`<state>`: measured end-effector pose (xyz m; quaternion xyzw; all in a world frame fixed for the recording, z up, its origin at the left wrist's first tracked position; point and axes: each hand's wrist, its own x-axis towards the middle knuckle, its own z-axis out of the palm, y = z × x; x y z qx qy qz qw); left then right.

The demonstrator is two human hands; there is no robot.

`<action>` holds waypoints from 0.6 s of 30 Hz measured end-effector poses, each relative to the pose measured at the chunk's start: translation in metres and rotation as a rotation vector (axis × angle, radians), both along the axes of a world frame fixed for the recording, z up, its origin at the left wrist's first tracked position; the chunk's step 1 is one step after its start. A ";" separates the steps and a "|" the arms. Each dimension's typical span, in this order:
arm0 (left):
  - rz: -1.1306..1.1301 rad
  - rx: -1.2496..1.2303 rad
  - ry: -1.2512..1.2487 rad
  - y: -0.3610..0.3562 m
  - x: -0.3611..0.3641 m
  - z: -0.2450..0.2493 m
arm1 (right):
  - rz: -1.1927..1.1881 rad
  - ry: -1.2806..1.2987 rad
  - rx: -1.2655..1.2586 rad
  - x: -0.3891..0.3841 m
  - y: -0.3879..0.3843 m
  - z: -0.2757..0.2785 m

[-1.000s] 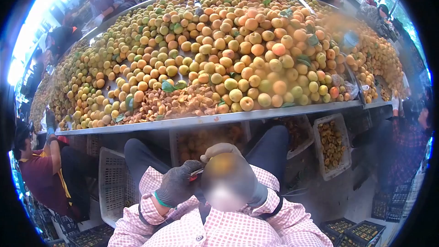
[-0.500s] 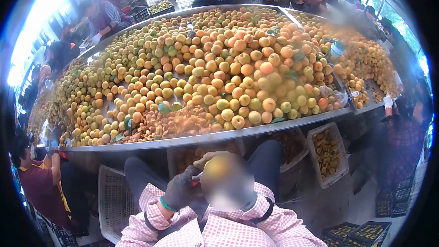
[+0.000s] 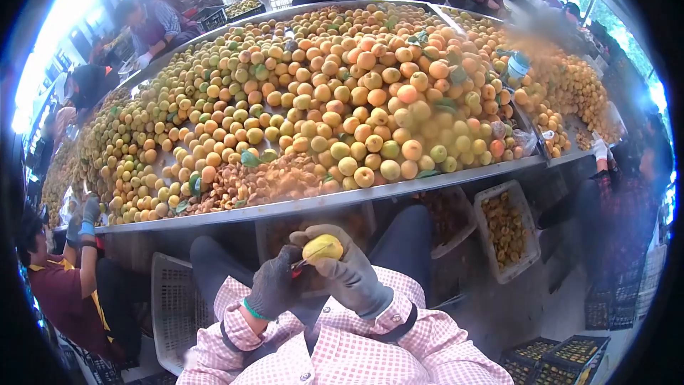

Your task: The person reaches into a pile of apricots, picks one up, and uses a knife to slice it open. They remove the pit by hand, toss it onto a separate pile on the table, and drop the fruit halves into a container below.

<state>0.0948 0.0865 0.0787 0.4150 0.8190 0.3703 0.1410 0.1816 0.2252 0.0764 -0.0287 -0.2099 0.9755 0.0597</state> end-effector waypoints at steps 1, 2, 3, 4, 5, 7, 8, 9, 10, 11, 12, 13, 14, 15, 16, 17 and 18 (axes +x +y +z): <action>-0.010 0.044 0.019 0.001 -0.002 -0.003 | -0.078 0.038 0.107 -0.002 0.000 -0.010; -0.001 0.040 0.018 0.000 0.000 -0.007 | -0.155 0.076 0.214 -0.003 0.000 -0.016; 0.005 0.061 -0.004 -0.001 0.002 -0.011 | -0.157 0.057 0.241 -0.001 0.000 -0.015; 0.007 0.082 -0.026 -0.001 0.004 -0.016 | -0.153 0.057 0.239 0.000 0.001 -0.017; 0.009 0.081 -0.026 -0.003 0.005 -0.022 | -0.144 0.072 0.128 0.001 0.003 -0.019; 0.046 0.055 -0.043 -0.010 0.006 -0.037 | -0.186 0.079 -0.037 0.000 0.007 -0.024; 0.044 0.058 -0.042 -0.014 0.007 -0.044 | -0.188 0.080 -0.034 -0.002 0.013 -0.024; 0.068 0.057 -0.067 -0.018 0.008 -0.047 | -0.259 -0.133 0.279 -0.003 0.020 -0.023; 0.090 0.055 -0.093 -0.020 0.008 -0.049 | -0.326 -0.352 0.588 -0.001 0.025 -0.024; 0.085 0.053 -0.096 -0.022 0.009 -0.049 | -0.324 -0.296 0.726 0.001 0.029 -0.028; 0.105 0.105 -0.126 -0.022 0.010 -0.040 | -0.322 -0.298 0.726 0.003 0.031 -0.026; 0.131 0.154 -0.159 -0.022 0.011 -0.034 | -0.202 -0.216 0.461 0.005 0.032 -0.022; 0.138 0.151 -0.161 -0.022 0.012 -0.032 | -0.083 -0.133 0.195 0.006 0.032 -0.015; 0.117 0.181 -0.156 -0.020 0.010 -0.029 | 0.019 -0.232 0.171 0.008 0.031 -0.001; 0.095 0.214 -0.150 -0.018 0.009 -0.028 | 0.022 -0.228 0.173 0.008 0.030 -0.003; 0.098 0.214 -0.150 -0.016 0.009 -0.028 | -0.041 -0.204 0.573 0.010 0.028 -0.011; 0.078 0.208 -0.167 -0.016 0.010 -0.028 | -0.109 -0.177 0.970 0.012 0.026 -0.018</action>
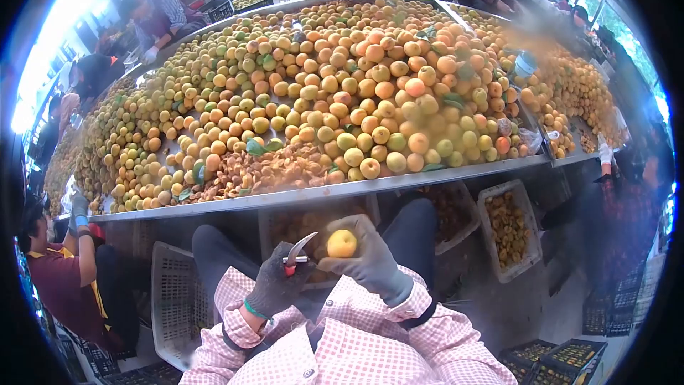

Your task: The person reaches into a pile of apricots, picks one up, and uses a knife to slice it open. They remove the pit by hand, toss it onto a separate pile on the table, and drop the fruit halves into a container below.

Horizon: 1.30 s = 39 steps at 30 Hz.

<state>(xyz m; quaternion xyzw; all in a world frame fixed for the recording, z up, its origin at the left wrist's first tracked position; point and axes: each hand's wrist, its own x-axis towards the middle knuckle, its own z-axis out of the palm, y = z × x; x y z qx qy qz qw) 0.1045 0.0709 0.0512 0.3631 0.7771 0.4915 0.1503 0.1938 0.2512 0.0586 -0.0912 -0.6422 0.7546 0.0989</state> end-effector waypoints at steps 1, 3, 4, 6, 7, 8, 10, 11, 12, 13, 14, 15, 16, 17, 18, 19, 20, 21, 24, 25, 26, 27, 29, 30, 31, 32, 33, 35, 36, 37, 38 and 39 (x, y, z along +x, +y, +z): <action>-0.022 0.000 -0.011 0.002 0.000 0.000 | -0.086 -0.035 0.131 -0.002 0.000 -0.004; -0.022 -0.017 -0.059 0.003 0.004 0.001 | -0.045 -0.087 -0.117 -0.003 0.001 0.002; -0.021 -0.035 -0.106 0.004 0.005 0.001 | -0.001 -0.137 -0.366 -0.003 0.001 0.009; -0.034 -0.023 -0.115 0.006 0.008 0.003 | 0.015 -0.057 -0.580 -0.004 -0.007 0.019; -0.046 -0.010 -0.125 0.006 0.009 0.005 | -0.004 -0.057 -0.544 -0.004 -0.009 0.015; -0.044 -0.010 -0.127 0.005 0.008 0.008 | -0.022 -0.058 -0.507 -0.003 -0.011 0.012; -0.021 -0.179 -0.151 0.004 0.008 0.013 | -0.030 -0.041 -0.309 0.001 -0.013 0.005; -0.017 -0.181 -0.154 0.003 0.008 0.012 | -0.047 -0.001 -0.184 0.001 -0.014 0.003; -0.017 -0.180 -0.125 0.002 0.009 0.011 | -0.065 0.038 -0.060 0.002 -0.015 0.001; -0.018 -0.178 -0.097 0.002 0.010 0.010 | -0.038 0.069 -0.072 0.001 -0.014 0.001; -0.018 -0.179 -0.098 0.001 0.010 0.010 | -0.038 0.068 -0.073 0.001 -0.015 0.004; -0.037 -0.197 -0.061 0.001 0.010 0.011 | -0.023 0.062 -0.224 0.000 -0.018 0.008; -0.056 -0.215 -0.025 0.000 0.010 0.011 | -0.009 0.056 -0.376 0.000 -0.019 0.010; -0.056 -0.216 -0.026 0.000 0.010 0.011 | -0.010 0.055 -0.377 0.001 -0.019 0.009; -0.084 -0.191 0.025 0.000 0.009 0.012 | 0.012 0.055 -0.383 0.002 -0.020 0.007; -0.112 -0.167 0.076 -0.001 0.008 0.013 | 0.034 0.054 -0.389 0.002 -0.020 0.006; -0.112 -0.168 0.075 -0.001 0.007 0.016 | 0.035 0.054 -0.391 0.002 -0.020 0.005; -0.109 -0.193 0.100 -0.001 0.006 0.021 | 0.046 0.082 -0.413 0.001 -0.020 0.005; -0.108 -0.192 0.157 -0.003 0.006 0.017 | 0.083 0.117 -0.421 0.003 -0.021 0.004; -0.112 -0.163 0.194 -0.003 0.005 0.014 | 0.106 0.128 -0.404 0.003 -0.020 0.004; -0.111 -0.165 0.193 -0.004 0.005 0.014 | 0.106 0.127 -0.406 0.004 -0.020 0.005; -0.120 -0.217 0.209 -0.004 0.005 0.016 | 0.115 0.127 -0.379 0.004 -0.020 0.007; -0.126 -0.271 0.223 -0.002 0.004 0.016 | 0.127 0.127 -0.353 0.003 -0.021 0.010; -0.110 -0.256 0.222 0.000 0.004 0.014 | 0.105 0.138 -0.278 0.002 -0.023 0.011; -0.095 -0.242 0.222 0.002 0.003 0.011 | 0.081 0.152 -0.203 0.001 -0.026 0.013; -0.094 -0.242 0.227 0.004 0.001 0.010 | 0.082 0.157 -0.203 -0.001 -0.028 0.016; -0.073 -0.213 0.249 0.006 -0.001 0.008 | 0.035 0.134 -0.326 -0.003 -0.031 0.019; -0.054 -0.183 0.268 0.011 0.000 0.009 | -0.015 0.141 -0.477 -0.006 -0.032 0.019; -0.038 -0.167 0.224 0.016 0.002 0.013 | -0.016 0.139 -0.476 -0.008 -0.031 0.016; -0.022 -0.150 0.180 0.018 0.003 0.016 | -0.069 0.189 -0.582 -0.011 -0.031 0.012; -0.017 -0.145 0.182 0.017 0.004 0.012 | -0.116 0.241 -0.685 -0.015 -0.030 0.008; -0.014 -0.209 0.093 0.015 0.005 0.002 | -0.088 0.303 -0.934 -0.015 -0.025 0.004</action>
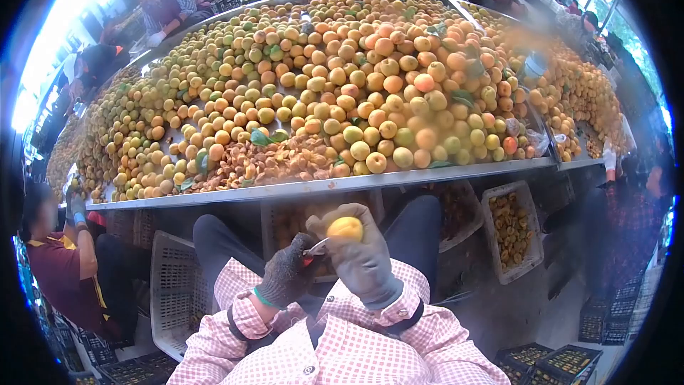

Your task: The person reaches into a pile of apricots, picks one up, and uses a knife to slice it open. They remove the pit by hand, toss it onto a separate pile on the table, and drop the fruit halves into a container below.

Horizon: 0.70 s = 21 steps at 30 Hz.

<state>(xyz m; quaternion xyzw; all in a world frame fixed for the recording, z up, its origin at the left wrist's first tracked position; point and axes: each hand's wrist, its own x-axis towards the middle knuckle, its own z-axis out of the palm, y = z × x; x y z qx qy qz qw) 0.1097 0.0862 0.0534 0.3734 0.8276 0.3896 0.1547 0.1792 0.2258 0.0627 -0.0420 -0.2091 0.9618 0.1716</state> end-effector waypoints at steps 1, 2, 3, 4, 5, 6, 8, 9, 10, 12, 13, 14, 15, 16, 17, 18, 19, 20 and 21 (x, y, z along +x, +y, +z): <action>0.009 -0.068 -0.090 -0.003 0.002 -0.009 | 0.003 0.001 -0.002 0.000 0.001 -0.002; 0.009 -0.070 -0.088 -0.005 0.003 -0.015 | 0.047 0.018 -0.065 0.001 0.001 -0.003; 0.018 -0.050 -0.109 -0.007 0.003 -0.020 | 0.089 0.033 -0.126 0.001 0.003 -0.005; 0.028 -0.028 -0.132 -0.008 0.004 -0.024 | 0.142 0.077 -0.112 0.001 0.005 -0.011; 0.029 -0.026 -0.132 -0.009 0.003 -0.027 | 0.143 0.077 -0.110 0.000 0.007 -0.022; 0.025 -0.048 -0.143 -0.011 0.002 -0.028 | 0.090 0.025 -0.087 -0.001 0.008 -0.032; 0.026 -0.070 -0.151 -0.018 0.001 -0.034 | -0.045 -0.058 0.004 -0.002 0.014 -0.044; 0.067 -0.034 -0.212 -0.024 0.001 -0.035 | -0.099 -0.099 0.034 -0.002 0.019 -0.041; 0.106 0.002 -0.277 -0.026 0.001 -0.037 | -0.063 -0.147 0.004 0.001 0.031 -0.041; 0.106 0.102 -0.295 -0.026 0.002 -0.026 | -0.032 -0.204 -0.029 0.008 0.036 -0.039; 0.114 0.206 -0.308 -0.024 0.000 -0.016 | 0.043 -0.241 -0.028 0.010 0.033 -0.035; 0.073 0.266 -0.217 -0.022 -0.005 -0.010 | 0.119 -0.277 -0.026 0.010 0.030 -0.031; 0.076 0.269 -0.216 -0.019 -0.008 -0.005 | 0.122 -0.277 -0.023 0.010 0.027 -0.031; 0.038 0.279 -0.157 -0.017 -0.011 0.000 | 0.163 -0.309 -0.085 0.009 0.024 -0.030; -0.002 0.289 -0.096 -0.014 -0.012 0.003 | 0.203 -0.341 -0.148 0.008 0.021 -0.029; -0.002 0.290 -0.095 -0.012 -0.013 0.006 | 0.198 -0.388 -0.136 0.007 0.017 -0.025; -0.034 0.256 -0.112 -0.010 -0.012 0.009 | 0.198 -0.387 -0.136 0.005 0.012 -0.026; -0.067 0.221 -0.127 -0.007 -0.012 0.011 | 0.193 -0.408 -0.043 0.004 0.006 -0.029; -0.068 0.221 -0.126 -0.004 -0.013 0.011 | 0.188 -0.430 0.050 0.005 0.003 -0.034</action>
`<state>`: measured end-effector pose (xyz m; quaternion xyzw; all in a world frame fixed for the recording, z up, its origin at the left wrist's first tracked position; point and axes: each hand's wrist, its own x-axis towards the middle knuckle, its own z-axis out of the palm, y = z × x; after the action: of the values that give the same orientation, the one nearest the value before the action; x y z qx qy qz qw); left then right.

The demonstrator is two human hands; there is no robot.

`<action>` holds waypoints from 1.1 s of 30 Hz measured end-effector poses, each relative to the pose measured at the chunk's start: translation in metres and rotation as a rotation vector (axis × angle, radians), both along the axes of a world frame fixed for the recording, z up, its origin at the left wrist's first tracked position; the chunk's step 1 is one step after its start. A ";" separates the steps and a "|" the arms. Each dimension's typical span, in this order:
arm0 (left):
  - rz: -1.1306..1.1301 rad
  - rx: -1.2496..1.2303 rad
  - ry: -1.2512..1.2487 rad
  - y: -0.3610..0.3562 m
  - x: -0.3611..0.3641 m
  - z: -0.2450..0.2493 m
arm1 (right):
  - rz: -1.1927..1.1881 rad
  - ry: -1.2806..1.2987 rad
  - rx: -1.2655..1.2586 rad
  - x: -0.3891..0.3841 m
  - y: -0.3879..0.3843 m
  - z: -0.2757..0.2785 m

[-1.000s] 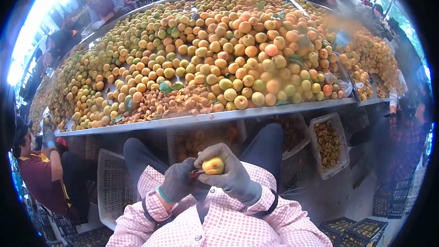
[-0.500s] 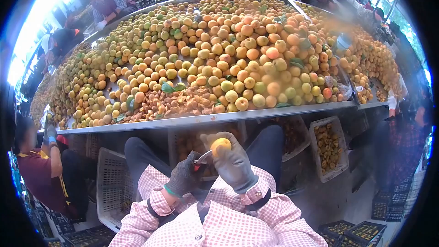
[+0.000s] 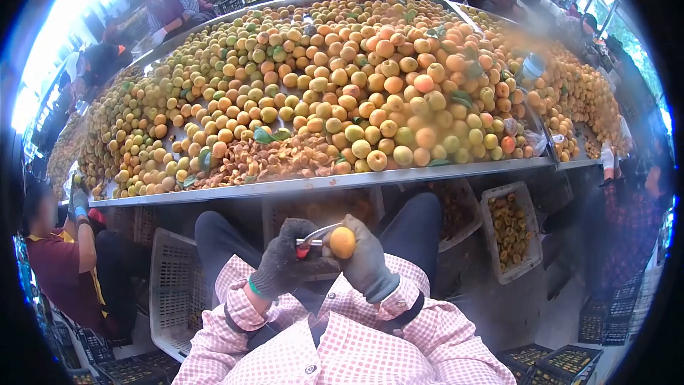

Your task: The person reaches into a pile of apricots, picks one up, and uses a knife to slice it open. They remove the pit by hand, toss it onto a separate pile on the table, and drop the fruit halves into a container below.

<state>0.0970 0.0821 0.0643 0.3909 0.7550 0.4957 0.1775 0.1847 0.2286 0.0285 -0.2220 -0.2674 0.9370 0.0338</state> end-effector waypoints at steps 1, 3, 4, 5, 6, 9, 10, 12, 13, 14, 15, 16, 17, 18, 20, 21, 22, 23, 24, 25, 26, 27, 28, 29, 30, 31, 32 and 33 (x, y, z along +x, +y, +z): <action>-0.034 -0.011 0.038 0.003 0.000 -0.001 | 0.029 0.063 0.398 0.003 -0.004 -0.011; -0.064 -0.023 0.075 0.004 0.000 -0.001 | 0.007 0.033 0.500 0.003 -0.012 -0.012; -0.061 -0.032 0.116 0.003 0.000 0.001 | -0.016 0.003 0.602 0.001 -0.017 0.001; -0.057 -0.041 0.156 0.003 0.000 0.002 | -0.035 0.121 0.880 0.006 -0.017 0.022; -0.052 -0.043 0.156 0.002 0.000 0.006 | -0.030 0.123 0.878 0.007 -0.019 0.017; -0.072 -0.010 0.157 0.001 0.001 0.015 | 0.070 0.080 1.079 0.017 -0.017 -0.001; -0.124 -0.008 0.205 0.003 0.001 0.015 | 0.071 0.081 1.080 0.017 -0.017 -0.001; -0.177 -0.007 0.252 0.006 0.001 0.019 | -0.194 0.245 1.606 0.015 -0.021 0.002; -0.184 -0.037 0.250 0.007 0.001 0.027 | -0.195 0.246 1.605 0.013 -0.024 0.006; -0.190 -0.067 0.248 0.009 0.002 0.031 | -0.294 0.202 1.697 0.011 -0.029 0.012; -0.191 -0.068 0.247 0.011 0.003 0.024 | -0.395 0.156 1.786 0.010 -0.033 0.017; -0.147 0.182 0.135 0.014 0.005 0.012 | -0.498 0.109 1.873 0.009 -0.035 0.020; -0.100 0.429 0.020 0.015 0.008 0.004 | -0.457 0.066 1.883 0.010 -0.034 0.016; -0.100 0.425 0.022 0.018 0.012 0.004 | -0.458 0.066 1.879 0.005 -0.034 0.018; 0.025 0.559 -0.335 0.021 0.020 0.005 | -0.816 0.359 1.875 -0.008 -0.033 0.030; 0.028 0.557 -0.333 0.022 0.018 0.005 | -0.734 0.482 1.654 -0.010 -0.029 0.032; 0.056 0.481 0.101 0.022 0.014 0.006 | -0.735 0.482 1.650 -0.009 -0.025 0.029; 0.081 0.389 0.529 0.022 0.013 0.005 | -0.685 0.530 1.580 -0.008 -0.021 0.023; 0.081 0.387 0.528 0.023 0.016 0.003 | -0.636 0.578 1.510 -0.009 -0.019 0.018; 0.136 0.401 0.085 0.026 0.023 0.000 | -0.709 0.620 1.578 -0.017 -0.015 0.014; 0.184 0.405 -0.359 0.028 0.026 -0.003 | -0.710 0.621 1.579 -0.019 -0.016 0.012; 0.195 0.453 -0.674 0.029 0.020 -0.004 | -0.699 0.412 1.732 -0.022 -0.016 0.011; 0.194 0.456 -0.674 0.026 0.017 -0.002 | -0.679 0.190 1.871 -0.022 -0.016 0.012; 0.127 0.366 -0.486 0.022 0.015 0.001 | -0.323 0.160 1.693 -0.014 -0.009 0.017; 0.060 0.276 -0.296 0.019 0.011 0.004 | -0.325 0.160 1.695 -0.011 -0.007 0.024; 0.034 0.244 0.010 0.019 0.005 0.008 | -0.217 0.208 1.465 -0.007 -0.007 0.029; 0.035 0.241 0.010 0.017 0.001 0.015 | -0.111 0.251 1.230 -0.003 -0.010 0.035; -0.008 0.124 0.086 0.016 -0.002 0.029 | -0.086 0.189 0.927 -0.002 -0.018 0.042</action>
<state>0.0951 0.0977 0.0931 0.4250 0.7281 0.5237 0.1223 0.1827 0.2102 0.0707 -0.1084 -0.6438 0.7327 0.1922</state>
